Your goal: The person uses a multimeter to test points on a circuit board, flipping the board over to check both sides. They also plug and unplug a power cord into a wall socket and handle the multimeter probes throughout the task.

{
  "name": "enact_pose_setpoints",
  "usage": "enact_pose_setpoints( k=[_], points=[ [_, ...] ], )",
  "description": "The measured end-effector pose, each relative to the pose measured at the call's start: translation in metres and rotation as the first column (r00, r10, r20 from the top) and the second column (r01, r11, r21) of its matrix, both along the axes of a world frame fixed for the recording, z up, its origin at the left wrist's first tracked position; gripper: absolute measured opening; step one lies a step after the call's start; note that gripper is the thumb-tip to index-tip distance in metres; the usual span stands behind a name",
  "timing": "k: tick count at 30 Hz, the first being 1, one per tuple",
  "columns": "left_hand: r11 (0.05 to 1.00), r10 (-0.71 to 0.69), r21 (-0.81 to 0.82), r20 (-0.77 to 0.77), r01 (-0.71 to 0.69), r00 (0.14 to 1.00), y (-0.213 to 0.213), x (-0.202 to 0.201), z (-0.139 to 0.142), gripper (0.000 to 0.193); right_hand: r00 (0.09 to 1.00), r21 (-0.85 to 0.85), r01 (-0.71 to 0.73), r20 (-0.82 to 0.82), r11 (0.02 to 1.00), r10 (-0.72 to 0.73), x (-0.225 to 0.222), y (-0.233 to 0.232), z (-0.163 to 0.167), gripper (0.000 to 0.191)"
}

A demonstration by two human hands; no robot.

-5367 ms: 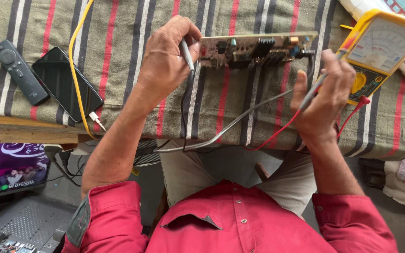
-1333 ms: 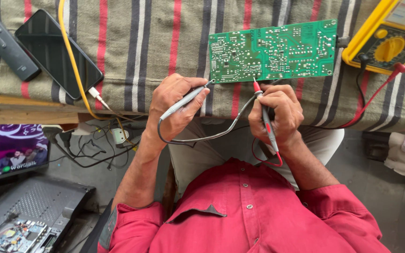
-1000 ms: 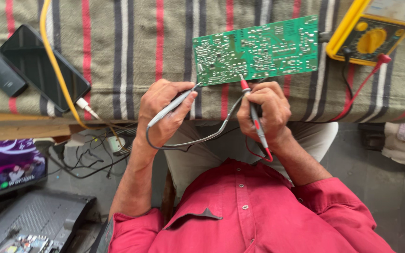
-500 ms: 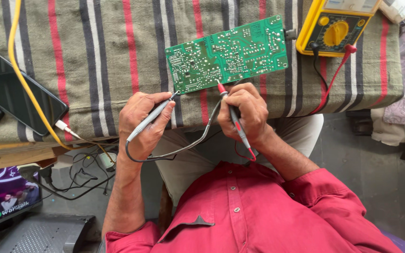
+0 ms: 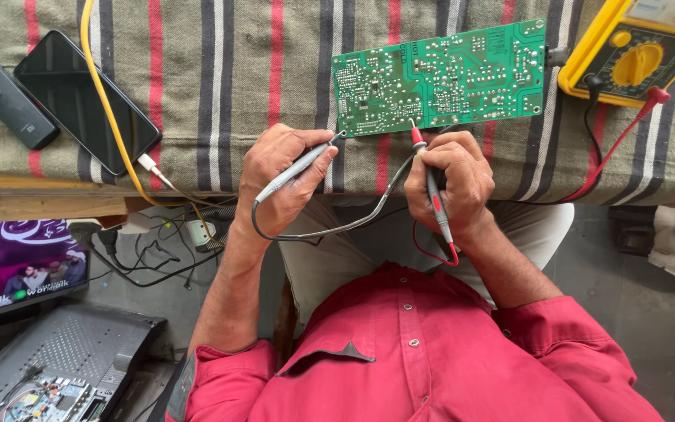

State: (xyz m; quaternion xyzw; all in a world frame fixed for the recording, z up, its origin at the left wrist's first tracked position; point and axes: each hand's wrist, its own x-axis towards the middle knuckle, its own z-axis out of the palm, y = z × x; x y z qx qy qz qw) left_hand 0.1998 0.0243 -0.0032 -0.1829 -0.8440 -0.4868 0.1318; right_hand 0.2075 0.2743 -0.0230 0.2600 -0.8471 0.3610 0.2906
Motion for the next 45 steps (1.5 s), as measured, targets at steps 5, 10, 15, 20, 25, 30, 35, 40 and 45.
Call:
enact_pose_setpoints(
  k=[5,10,15,20,25,30,35,40,45],
  points=[
    [1.0,-0.002,-0.007,-0.004,0.002,1.0,-0.002,0.0,0.0,0.017,1.0,0.005,-0.003,-0.003,1.0,0.003,0.001,-0.001,0.0,0.021],
    [1.0,-0.013,0.001,0.006,0.013,1.0,-0.005,0.001,-0.003,0.017,1.0,0.02,0.007,-0.008,1.0,-0.007,0.001,-0.003,-0.001,0.022],
    [1.0,0.0,0.027,-0.003,0.0,1.0,-0.005,0.001,-0.006,0.018,1.0,0.022,0.0,-0.005,1.0,0.0,0.001,-0.003,-0.003,0.022],
    [0.999,0.005,0.032,0.024,-0.006,1.0,-0.005,0.001,-0.006,0.018,1.0,0.023,-0.004,-0.013,1.0,0.005,0.001,-0.002,-0.004,0.022],
    [0.999,-0.012,0.039,0.012,0.012,1.0,-0.005,0.001,-0.002,0.017,1.0,0.01,0.005,-0.002,1.0,-0.005,0.001,-0.003,-0.002,0.022],
    [1.0,0.009,0.017,0.038,-0.01,0.999,-0.002,0.001,0.002,0.016,1.0,-0.009,-0.005,-0.007,1.0,0.005,0.0,-0.002,0.002,0.021],
    [0.999,0.003,-0.034,0.027,-0.002,1.0,0.002,0.001,0.006,0.016,1.0,-0.012,-0.02,-0.017,1.0,0.02,-0.001,0.001,0.005,0.02],
    [1.0,-0.004,-0.025,0.062,0.006,0.998,0.007,0.002,0.009,0.016,0.998,-0.013,-0.051,-0.027,0.999,0.05,-0.001,0.005,0.007,0.02],
    [1.0,-0.002,0.0,0.084,0.002,0.997,0.011,0.003,0.007,0.019,0.997,-0.02,-0.072,-0.015,0.997,0.072,0.0,0.007,0.007,0.02]
  ],
)
